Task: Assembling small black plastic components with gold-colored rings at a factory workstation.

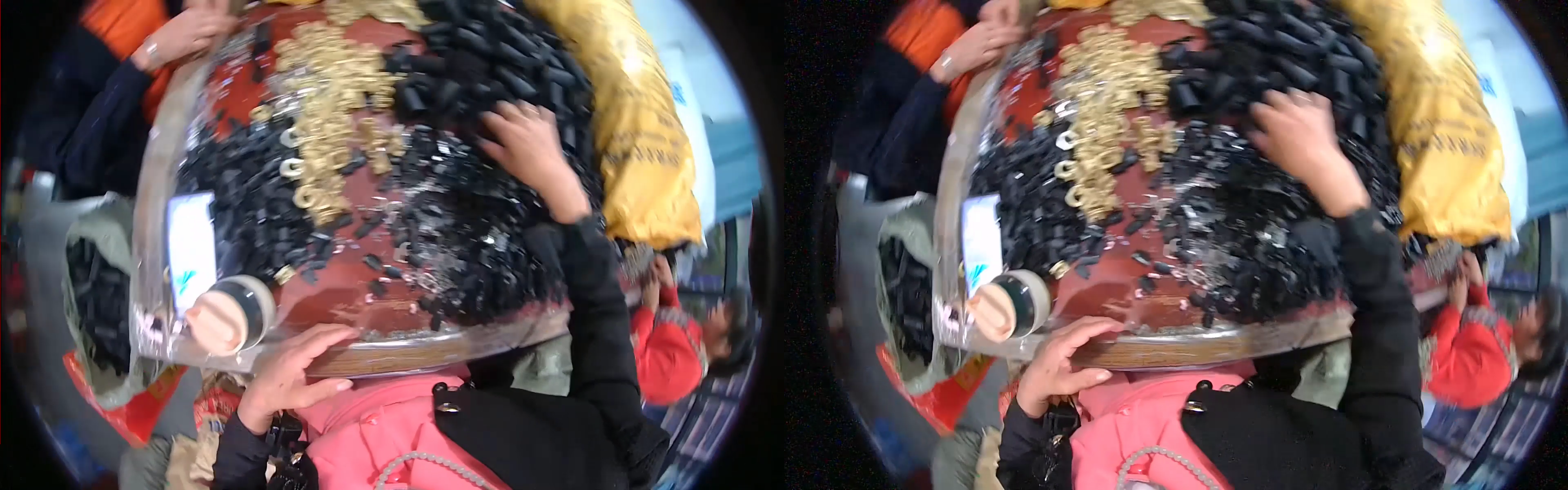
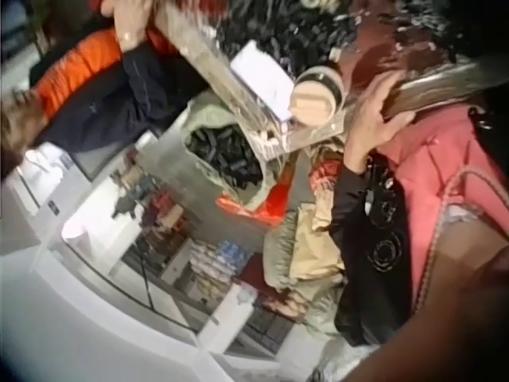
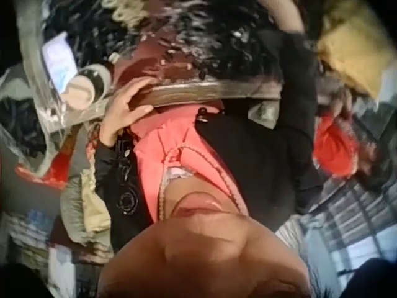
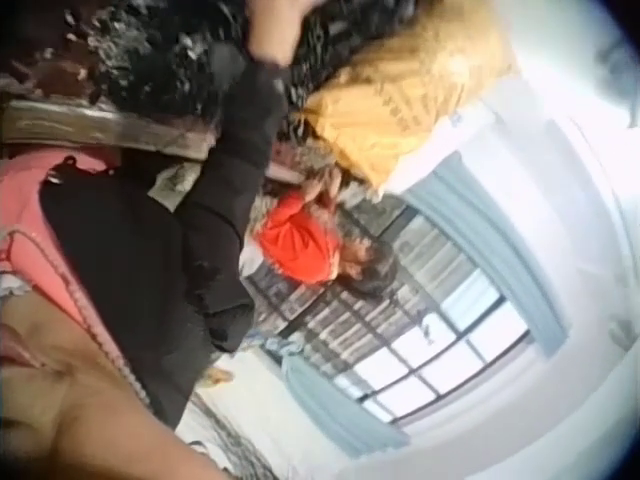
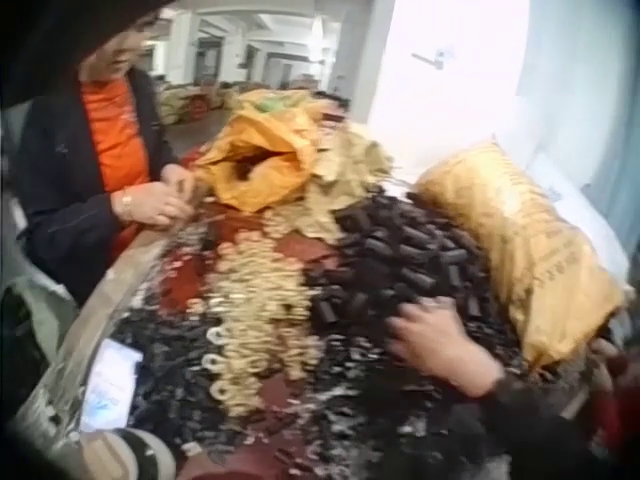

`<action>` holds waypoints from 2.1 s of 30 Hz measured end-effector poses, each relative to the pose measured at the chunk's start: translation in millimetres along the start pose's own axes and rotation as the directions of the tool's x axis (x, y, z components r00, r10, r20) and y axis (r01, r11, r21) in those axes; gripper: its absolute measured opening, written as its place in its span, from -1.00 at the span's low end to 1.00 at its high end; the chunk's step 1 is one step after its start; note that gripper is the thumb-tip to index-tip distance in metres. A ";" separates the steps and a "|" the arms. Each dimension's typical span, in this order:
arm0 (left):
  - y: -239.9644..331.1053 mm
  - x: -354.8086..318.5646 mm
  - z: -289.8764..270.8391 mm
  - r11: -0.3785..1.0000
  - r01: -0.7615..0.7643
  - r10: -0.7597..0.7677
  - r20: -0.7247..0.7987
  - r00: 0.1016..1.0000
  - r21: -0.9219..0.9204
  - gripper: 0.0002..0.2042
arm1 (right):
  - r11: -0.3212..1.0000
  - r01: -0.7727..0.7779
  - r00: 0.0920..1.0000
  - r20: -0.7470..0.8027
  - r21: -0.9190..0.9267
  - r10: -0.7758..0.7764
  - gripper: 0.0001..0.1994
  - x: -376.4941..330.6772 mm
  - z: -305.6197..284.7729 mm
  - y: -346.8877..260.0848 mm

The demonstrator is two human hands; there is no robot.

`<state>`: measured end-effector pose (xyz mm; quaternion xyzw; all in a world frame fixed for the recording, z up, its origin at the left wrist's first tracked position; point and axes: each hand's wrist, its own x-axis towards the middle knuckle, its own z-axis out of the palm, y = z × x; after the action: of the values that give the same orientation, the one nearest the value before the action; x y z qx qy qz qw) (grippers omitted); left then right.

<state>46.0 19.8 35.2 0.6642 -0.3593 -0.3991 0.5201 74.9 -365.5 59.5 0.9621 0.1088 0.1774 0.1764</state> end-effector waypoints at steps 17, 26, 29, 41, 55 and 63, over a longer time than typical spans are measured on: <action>-8.9 51.3 69.7 0.955 0.040 -0.030 0.040 0.999 -0.294 -0.67 | 0.777 -0.630 0.776 0.028 -0.011 0.630 -0.63 -186.7 5.0 39.4; 4.1 59.0 80.7 0.950 -0.213 0.261 -0.205 0.943 0.227 -0.57 | 0.311 -0.573 0.713 0.275 0.758 0.644 -0.72 -111.4 -56.9 -61.6; -1.9 54.8 78.0 0.808 -0.379 0.509 -0.209 0.835 0.450 -0.54 | 0.021 -0.488 0.855 0.473 0.873 0.211 -0.73 -86.6 -79.7 -142.4; -32.6 13.6 49.9 0.895 0.025 -0.152 -0.252 0.956 -0.445 -0.73 | 0.457 -0.253 0.936 0.334 0.853 -0.106 -0.75 -43.4 -27.4 -156.7; -40.7 24.7 55.2 0.916 -0.042 -0.121 -0.376 0.919 -0.398 -0.84 | 0.769 -0.101 0.972 0.226 0.631 -0.058 -0.91 -28.3 -20.4 -176.7; -37.9 17.4 50.5 0.905 -0.068 -0.136 -0.435 0.890 -0.421 -0.85 | 0.723 -0.091 0.954 0.268 0.684 -0.133 -0.90 -27.9 -8.5 -176.4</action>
<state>10.1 -8.5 -11.6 0.6158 -0.1202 -0.3106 0.7140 20.3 -209.2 -8.3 0.9723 0.1502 -0.0252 -0.1776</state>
